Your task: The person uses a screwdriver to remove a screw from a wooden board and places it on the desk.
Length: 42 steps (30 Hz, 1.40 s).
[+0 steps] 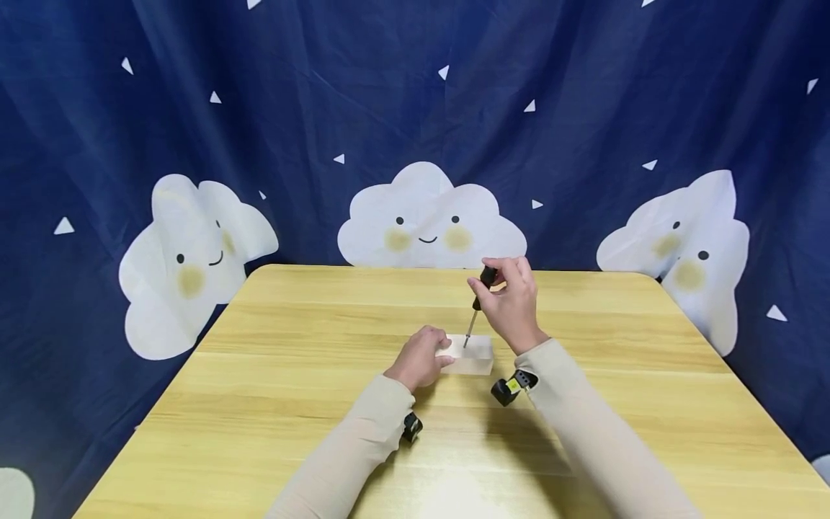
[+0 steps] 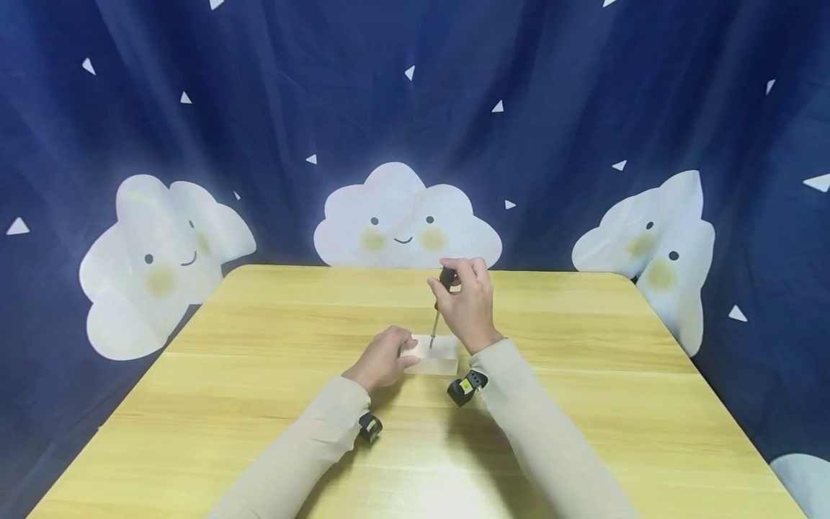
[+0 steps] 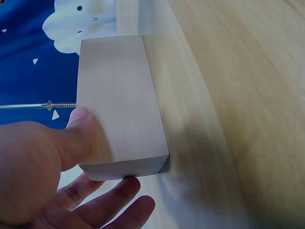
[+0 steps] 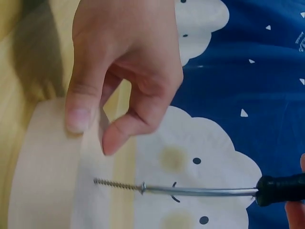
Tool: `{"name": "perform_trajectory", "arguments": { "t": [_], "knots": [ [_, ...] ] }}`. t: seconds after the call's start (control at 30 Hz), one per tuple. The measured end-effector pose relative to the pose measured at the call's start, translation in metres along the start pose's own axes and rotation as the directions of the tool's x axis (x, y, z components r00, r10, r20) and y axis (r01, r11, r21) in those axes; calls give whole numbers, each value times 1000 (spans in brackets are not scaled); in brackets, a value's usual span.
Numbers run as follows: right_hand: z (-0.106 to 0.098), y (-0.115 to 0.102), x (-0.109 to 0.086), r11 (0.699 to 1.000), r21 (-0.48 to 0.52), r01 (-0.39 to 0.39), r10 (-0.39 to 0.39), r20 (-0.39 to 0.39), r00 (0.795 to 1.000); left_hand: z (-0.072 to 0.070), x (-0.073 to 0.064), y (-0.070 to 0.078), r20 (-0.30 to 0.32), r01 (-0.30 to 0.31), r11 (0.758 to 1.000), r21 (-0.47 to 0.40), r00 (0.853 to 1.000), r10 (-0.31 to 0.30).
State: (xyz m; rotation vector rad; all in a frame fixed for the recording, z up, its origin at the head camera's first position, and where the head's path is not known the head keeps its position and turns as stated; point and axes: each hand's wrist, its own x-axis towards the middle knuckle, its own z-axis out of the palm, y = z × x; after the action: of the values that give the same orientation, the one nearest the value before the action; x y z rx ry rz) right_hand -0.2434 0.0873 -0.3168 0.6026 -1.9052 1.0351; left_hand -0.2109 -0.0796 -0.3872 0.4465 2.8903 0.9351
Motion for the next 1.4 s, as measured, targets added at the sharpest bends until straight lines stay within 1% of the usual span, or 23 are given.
{"name": "perform_trajectory", "arguments": {
  "t": [0.13,0.27,0.37,0.43,0.5,0.57,0.67,0.77,0.87,0.93,1.03,1.2,1.23,1.3,1.4],
  "knots": [
    [-4,1,2,999,27,-28,27,34,999,-1,0,0,3,17,1000,-5,1000,-17],
    [-7,1,2,993,94,-71,62,95,994,-1,0,1,2,24,1000,-6,1000,-24],
    [-7,1,2,985,147,-87,67,140,988,-1,0,1,3,31,999,-11,1000,-31],
    [-6,1,1,984,156,-82,59,151,987,0,0,1,7,35,999,-12,999,-35],
    [-5,1,0,986,148,-70,49,138,989,0,0,2,12,38,999,-11,999,-38],
    [-4,0,0,990,126,-60,46,107,993,1,0,2,14,40,999,-9,999,-40],
    [-2,-3,-1,995,82,-62,58,53,997,1,-1,2,17,40,999,-10,999,-40],
    [-2,-5,-1,997,17,-69,69,7,998,1,-2,2,14,33,999,-12,999,-33],
    [-3,-5,0,997,-50,-66,65,-16,998,0,-2,3,5,19,1000,-10,1000,-19],
    [-3,-5,1,996,-61,-69,68,-17,998,-1,-2,3,-1,18,1000,-8,1000,-18],
    [-4,-3,1,997,-23,-77,77,-4,997,-1,-2,2,-4,23,1000,-8,1000,-23],
    [-5,0,1,993,80,-88,86,29,996,-2,-2,2,-2,23,1000,-8,1000,-23],
    [-7,-5,3,991,100,-84,80,38,996,-2,-2,3,-3,22,1000,-11,1000,-22],
    [-9,-10,4,984,153,-88,78,69,995,-2,-2,3,-1,28,999,-20,1000,-28],
    [-9,-9,4,968,231,-97,70,124,990,-2,-2,3,2,37,999,-33,999,-37]
  ]
}}
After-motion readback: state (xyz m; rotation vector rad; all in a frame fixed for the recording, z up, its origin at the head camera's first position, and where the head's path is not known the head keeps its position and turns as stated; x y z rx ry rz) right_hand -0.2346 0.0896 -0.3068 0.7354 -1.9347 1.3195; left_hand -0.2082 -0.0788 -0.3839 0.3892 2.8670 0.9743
